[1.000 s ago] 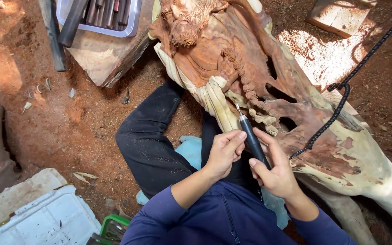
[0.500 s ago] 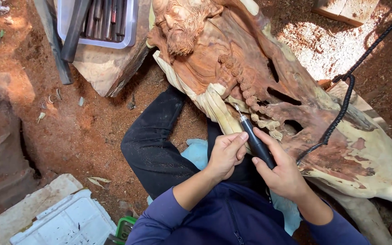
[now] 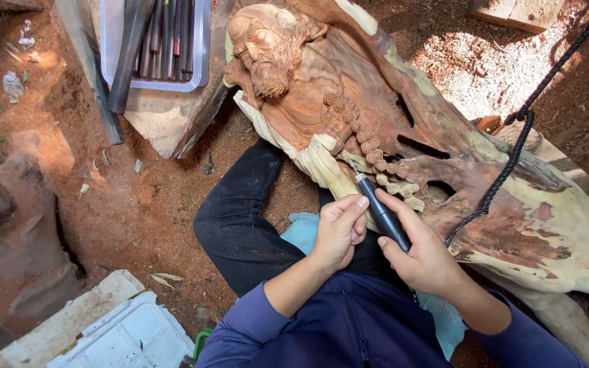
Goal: Carving intricate details into a large wooden sculpture using a handheld rotary tool.
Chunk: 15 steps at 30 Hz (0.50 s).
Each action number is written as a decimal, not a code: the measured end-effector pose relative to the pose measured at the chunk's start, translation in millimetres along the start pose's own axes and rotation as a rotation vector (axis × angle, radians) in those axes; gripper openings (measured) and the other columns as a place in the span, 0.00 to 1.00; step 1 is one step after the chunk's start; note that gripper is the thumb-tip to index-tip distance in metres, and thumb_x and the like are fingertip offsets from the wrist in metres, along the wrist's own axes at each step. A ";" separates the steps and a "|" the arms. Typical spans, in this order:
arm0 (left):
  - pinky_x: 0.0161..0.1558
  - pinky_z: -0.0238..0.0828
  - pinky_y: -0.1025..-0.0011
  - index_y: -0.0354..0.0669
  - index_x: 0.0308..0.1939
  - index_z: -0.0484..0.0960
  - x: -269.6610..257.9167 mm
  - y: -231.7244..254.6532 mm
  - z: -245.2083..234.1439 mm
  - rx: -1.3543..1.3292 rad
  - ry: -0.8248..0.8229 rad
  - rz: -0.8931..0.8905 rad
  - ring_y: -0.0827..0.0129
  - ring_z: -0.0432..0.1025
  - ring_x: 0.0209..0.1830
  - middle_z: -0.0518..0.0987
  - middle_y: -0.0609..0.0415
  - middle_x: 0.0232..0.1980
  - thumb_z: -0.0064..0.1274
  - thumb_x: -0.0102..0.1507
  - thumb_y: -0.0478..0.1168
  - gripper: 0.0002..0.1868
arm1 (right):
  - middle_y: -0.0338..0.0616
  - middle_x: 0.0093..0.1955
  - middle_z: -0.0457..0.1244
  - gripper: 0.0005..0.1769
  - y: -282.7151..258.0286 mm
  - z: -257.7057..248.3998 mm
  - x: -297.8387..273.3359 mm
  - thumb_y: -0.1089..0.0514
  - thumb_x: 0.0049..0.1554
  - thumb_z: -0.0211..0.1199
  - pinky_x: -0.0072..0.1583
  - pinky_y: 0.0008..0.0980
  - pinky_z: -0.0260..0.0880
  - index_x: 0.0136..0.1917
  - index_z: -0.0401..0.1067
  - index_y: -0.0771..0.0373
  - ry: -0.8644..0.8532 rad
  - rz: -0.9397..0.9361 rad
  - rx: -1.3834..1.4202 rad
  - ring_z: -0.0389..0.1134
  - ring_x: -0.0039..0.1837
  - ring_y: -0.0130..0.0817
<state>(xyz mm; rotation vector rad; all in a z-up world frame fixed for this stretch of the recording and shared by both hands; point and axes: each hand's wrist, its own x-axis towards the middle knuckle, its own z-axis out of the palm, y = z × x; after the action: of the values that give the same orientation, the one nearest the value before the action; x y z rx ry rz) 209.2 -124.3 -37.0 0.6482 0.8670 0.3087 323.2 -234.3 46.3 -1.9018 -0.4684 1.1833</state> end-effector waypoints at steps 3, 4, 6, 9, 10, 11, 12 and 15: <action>0.12 0.53 0.86 0.28 0.48 0.83 5.2 -7.4 -10.0 -0.013 -0.028 -0.003 0.82 0.55 0.09 0.61 0.56 0.15 0.49 0.71 0.34 0.11 | 0.55 0.50 0.71 0.40 -2.6 3.3 -1.7 0.67 0.50 0.59 0.33 0.34 0.75 0.75 0.67 0.44 -0.009 0.015 0.102 0.73 0.32 0.38; 0.12 0.53 0.85 0.27 0.48 0.82 5.9 -8.5 -12.0 -0.028 -0.034 -0.005 0.82 0.54 0.09 0.60 0.56 0.15 0.48 0.71 0.34 0.11 | 0.55 0.52 0.70 0.41 -3.4 5.3 -2.0 0.68 0.50 0.58 0.32 0.33 0.74 0.75 0.66 0.45 -0.017 0.021 0.153 0.72 0.31 0.36; 0.12 0.53 0.85 0.27 0.48 0.82 7.1 -9.4 -14.8 -0.039 -0.039 -0.010 0.82 0.54 0.09 0.60 0.56 0.15 0.47 0.71 0.34 0.11 | 0.55 0.54 0.70 0.42 -5.1 9.7 -2.5 0.69 0.49 0.57 0.32 0.33 0.73 0.76 0.65 0.46 -0.023 0.028 0.210 0.71 0.30 0.35; 0.12 0.52 0.85 0.27 0.46 0.81 6.1 -9.0 -17.8 -0.056 -0.047 -0.031 0.82 0.54 0.09 0.60 0.56 0.15 0.47 0.71 0.34 0.11 | 0.55 0.58 0.69 0.43 -6.5 16.8 -5.5 0.70 0.49 0.56 0.31 0.31 0.72 0.77 0.63 0.49 -0.032 0.052 0.324 0.68 0.29 0.33; 0.12 0.52 0.85 0.27 0.44 0.81 5.7 -8.5 -17.6 -0.063 -0.040 -0.037 0.82 0.54 0.09 0.60 0.56 0.15 0.47 0.71 0.34 0.10 | 0.56 0.60 0.69 0.44 -7.0 17.7 -6.3 0.70 0.49 0.55 0.31 0.31 0.71 0.78 0.62 0.51 -0.037 0.061 0.373 0.67 0.28 0.31; 0.11 0.52 0.85 0.27 0.43 0.81 4.7 -7.3 -17.8 -0.070 -0.034 -0.044 0.82 0.54 0.08 0.60 0.56 0.14 0.48 0.71 0.34 0.10 | 0.56 0.62 0.69 0.44 -8.1 19.2 -7.6 0.71 0.48 0.54 0.30 0.30 0.70 0.78 0.61 0.52 -0.041 0.070 0.422 0.66 0.27 0.30; 0.11 0.52 0.85 0.27 0.43 0.81 5.7 -5.0 -16.5 -0.072 -0.035 -0.044 0.82 0.54 0.08 0.60 0.56 0.14 0.48 0.71 0.34 0.10 | 0.56 0.62 0.69 0.44 -5.2 21.8 -6.4 0.71 0.48 0.54 0.30 0.30 0.70 0.78 0.61 0.52 -0.041 0.069 0.419 0.66 0.27 0.30; 0.11 0.52 0.85 0.27 0.41 0.81 7.6 -0.9 -14.4 -0.073 -0.029 -0.036 0.82 0.54 0.08 0.60 0.56 0.14 0.49 0.71 0.34 0.11 | 0.56 0.54 0.70 0.43 -5.4 23.3 -2.0 0.72 0.50 0.54 0.29 0.26 0.69 0.78 0.57 0.61 -0.021 -0.001 0.449 0.65 0.26 0.28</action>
<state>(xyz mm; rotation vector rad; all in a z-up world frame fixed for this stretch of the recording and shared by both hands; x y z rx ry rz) 202.6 -115.5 -49.0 0.5669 0.8354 0.2966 302.6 -222.0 46.8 -1.5030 -0.1913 1.1928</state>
